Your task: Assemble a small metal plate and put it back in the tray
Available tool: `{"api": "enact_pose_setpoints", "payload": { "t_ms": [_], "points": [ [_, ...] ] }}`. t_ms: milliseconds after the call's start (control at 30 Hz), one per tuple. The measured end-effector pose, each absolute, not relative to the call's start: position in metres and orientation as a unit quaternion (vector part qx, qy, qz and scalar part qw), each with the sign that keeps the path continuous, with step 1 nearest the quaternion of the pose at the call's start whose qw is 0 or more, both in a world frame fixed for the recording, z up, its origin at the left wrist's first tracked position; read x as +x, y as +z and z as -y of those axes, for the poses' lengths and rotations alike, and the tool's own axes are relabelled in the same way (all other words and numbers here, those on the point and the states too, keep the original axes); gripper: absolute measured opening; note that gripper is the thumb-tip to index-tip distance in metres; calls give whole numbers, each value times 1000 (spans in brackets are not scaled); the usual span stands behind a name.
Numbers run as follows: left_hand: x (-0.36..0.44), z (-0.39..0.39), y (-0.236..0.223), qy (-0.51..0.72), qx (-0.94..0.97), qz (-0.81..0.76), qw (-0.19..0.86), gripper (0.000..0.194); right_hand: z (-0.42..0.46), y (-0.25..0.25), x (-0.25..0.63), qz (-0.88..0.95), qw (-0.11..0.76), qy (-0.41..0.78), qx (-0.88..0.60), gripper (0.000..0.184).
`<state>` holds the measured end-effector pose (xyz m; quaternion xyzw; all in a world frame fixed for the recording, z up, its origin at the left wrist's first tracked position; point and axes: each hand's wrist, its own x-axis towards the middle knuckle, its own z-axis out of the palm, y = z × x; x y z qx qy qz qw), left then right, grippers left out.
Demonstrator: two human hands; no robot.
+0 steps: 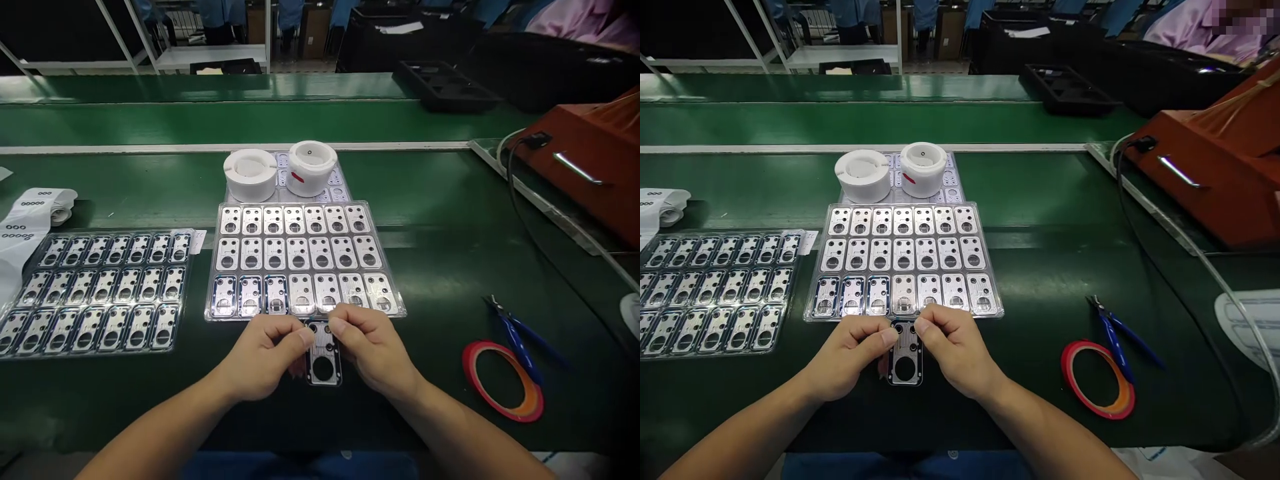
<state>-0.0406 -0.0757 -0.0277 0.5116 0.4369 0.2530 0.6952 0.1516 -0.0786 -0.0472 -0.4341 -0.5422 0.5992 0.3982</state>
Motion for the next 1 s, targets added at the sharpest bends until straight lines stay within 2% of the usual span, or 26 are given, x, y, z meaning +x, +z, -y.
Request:
{"api": "enact_pose_setpoints", "payload": {
  "t_ms": [267,400,533,733,833,900,1000],
  "points": [
    [-40,77,-34,225,527,-410,710,48,82,-59,147,484,320,735,-350,46],
    [-39,81,-34,243,523,-385,720,55,86,-67,141,456,322,769,-311,54],
    [-38,81,-40,272,536,-416,682,66,86,-74,138,486,341,740,-316,58],
    [-37,80,-54,294,519,-430,678,69,74,-76,140,582,399,589,-394,61],
    [-37,80,-56,265,579,-443,631,74,72,-77,136,535,428,600,-414,62],
    [-38,79,-56,288,609,-450,586,76,73,-80,133,524,433,624,-384,64],
    [-38,76,-56,350,602,-465,547,72,75,-82,129,563,384,644,-346,66]
  ]
}}
